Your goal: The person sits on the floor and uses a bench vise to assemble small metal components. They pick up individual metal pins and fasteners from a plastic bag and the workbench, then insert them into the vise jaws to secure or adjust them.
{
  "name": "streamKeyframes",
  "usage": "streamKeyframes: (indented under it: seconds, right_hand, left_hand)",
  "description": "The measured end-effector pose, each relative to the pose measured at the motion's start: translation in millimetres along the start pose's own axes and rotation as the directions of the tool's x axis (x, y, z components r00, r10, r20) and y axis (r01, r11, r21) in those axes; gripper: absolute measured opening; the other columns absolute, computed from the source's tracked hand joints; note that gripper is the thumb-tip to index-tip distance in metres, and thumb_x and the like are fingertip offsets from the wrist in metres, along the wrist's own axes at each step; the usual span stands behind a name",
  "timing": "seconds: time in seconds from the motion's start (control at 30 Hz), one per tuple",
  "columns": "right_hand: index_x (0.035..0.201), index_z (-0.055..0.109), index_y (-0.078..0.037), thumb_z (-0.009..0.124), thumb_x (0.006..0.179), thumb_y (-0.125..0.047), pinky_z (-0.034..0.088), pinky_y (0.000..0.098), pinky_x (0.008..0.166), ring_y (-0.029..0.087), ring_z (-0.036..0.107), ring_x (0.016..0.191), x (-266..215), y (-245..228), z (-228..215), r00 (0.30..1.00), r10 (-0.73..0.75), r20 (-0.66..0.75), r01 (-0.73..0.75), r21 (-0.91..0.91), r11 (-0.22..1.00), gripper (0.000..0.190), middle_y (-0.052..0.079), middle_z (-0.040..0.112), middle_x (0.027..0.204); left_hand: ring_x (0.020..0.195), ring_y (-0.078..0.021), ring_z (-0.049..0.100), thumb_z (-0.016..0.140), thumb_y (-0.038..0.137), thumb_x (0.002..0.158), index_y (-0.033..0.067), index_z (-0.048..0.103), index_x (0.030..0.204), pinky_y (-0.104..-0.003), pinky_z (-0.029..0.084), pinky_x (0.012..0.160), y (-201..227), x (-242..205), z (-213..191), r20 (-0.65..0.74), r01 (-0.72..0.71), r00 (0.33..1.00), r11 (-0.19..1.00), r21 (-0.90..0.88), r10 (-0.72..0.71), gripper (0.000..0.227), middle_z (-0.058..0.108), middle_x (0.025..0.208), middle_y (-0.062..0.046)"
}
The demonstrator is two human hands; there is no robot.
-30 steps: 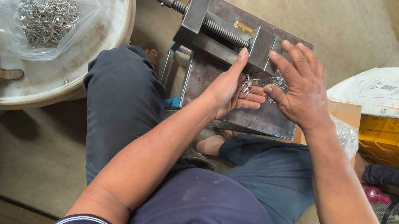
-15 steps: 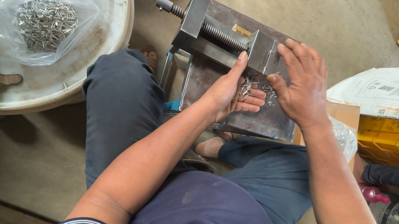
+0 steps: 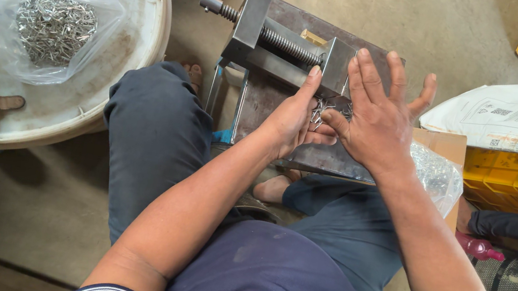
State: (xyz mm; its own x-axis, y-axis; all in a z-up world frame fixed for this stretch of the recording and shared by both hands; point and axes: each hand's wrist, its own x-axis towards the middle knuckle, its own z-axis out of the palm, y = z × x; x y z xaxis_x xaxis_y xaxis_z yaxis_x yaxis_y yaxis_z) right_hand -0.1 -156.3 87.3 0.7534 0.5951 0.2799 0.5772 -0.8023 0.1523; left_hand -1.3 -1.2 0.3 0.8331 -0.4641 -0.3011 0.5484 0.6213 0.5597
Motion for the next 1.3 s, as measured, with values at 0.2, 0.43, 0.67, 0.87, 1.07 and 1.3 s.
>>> streamKeyframes:
  seconds: [0.2,0.43,0.67,0.87,1.07,1.3]
  right_hand:
    - [0.153,0.060,-0.006,0.042,0.105,-0.075,-0.001,0.0739,0.115,0.035,0.025,0.157,-13.2,-4.0,-5.9,0.998,-0.047,0.030,0.047,0.005,0.999,0.086,0.004,0.049,0.165]
    - [0.150,0.058,-0.009,0.047,0.099,-0.075,0.001,0.0706,0.118,0.035,0.024,0.157,-28.3,-8.4,-14.6,0.998,-0.036,0.054,0.028,0.150,0.988,0.085,0.004,0.048,0.162]
    - [0.151,0.053,-0.003,0.041,0.110,-0.066,0.025,0.0520,0.127,0.038,0.034,0.154,-65.3,3.1,-3.1,0.985,0.138,-0.102,-0.076,0.462,0.884,0.076,0.016,0.049,0.159]
    - [0.132,0.064,0.000,0.057,0.109,-0.047,0.053,0.0322,0.095,0.019,0.066,0.103,-135.0,-5.0,41.7,0.886,0.459,-0.070,-0.222,0.805,0.551,0.053,0.013,0.067,0.132]
    - [0.130,0.064,0.005,0.067,0.105,-0.031,0.052,0.0223,0.080,0.009,0.065,0.092,-158.1,13.3,65.4,0.831,0.551,0.078,-0.202,0.965,0.168,0.043,0.010,0.071,0.116]
    - [0.126,0.067,0.004,0.070,0.105,-0.019,0.050,0.0191,0.080,0.005,0.061,0.092,-153.1,21.0,65.1,0.865,0.502,0.031,-0.140,0.974,0.180,0.032,0.007,0.070,0.113]
  left_hand:
    - [0.081,-0.0198,0.072,0.035,0.082,0.086,0.0005,0.062,0.119,-0.038,0.063,0.072,-3.1,5.8,-4.2,-0.052,0.019,0.998,0.999,0.036,-0.017,0.092,0.069,0.096,-0.012]
    - [0.084,-0.0242,0.074,0.033,0.088,0.083,-0.0068,0.063,0.118,-0.037,0.063,0.077,-5.3,8.3,-9.6,0.004,0.023,1.000,0.999,0.036,-0.023,0.105,0.069,0.102,-0.020]
    - [0.092,-0.0289,0.072,0.047,0.076,0.090,-0.0074,0.062,0.120,-0.039,0.063,0.081,-0.4,-0.4,-12.1,0.057,0.022,0.998,0.998,-0.063,-0.019,0.090,0.071,0.104,-0.021]
    - [0.104,-0.0308,0.074,0.059,0.018,0.097,-0.0094,0.060,0.118,-0.041,0.063,0.093,-3.8,-1.9,-21.4,0.154,0.053,0.988,0.990,-0.133,-0.033,0.034,0.071,0.118,-0.023]
    - [0.087,-0.0321,0.075,0.052,0.023,0.100,-0.0038,0.059,0.106,-0.045,0.064,0.077,-5.3,7.7,-2.4,-0.119,0.050,0.991,0.998,-0.044,-0.054,0.028,0.073,0.101,-0.023]
    - [0.077,-0.0286,0.073,0.053,0.016,0.100,-0.0027,0.059,0.102,-0.043,0.064,0.068,-15.6,10.3,15.5,-0.318,-0.055,0.941,0.979,0.197,0.116,0.019,0.073,0.092,-0.020]
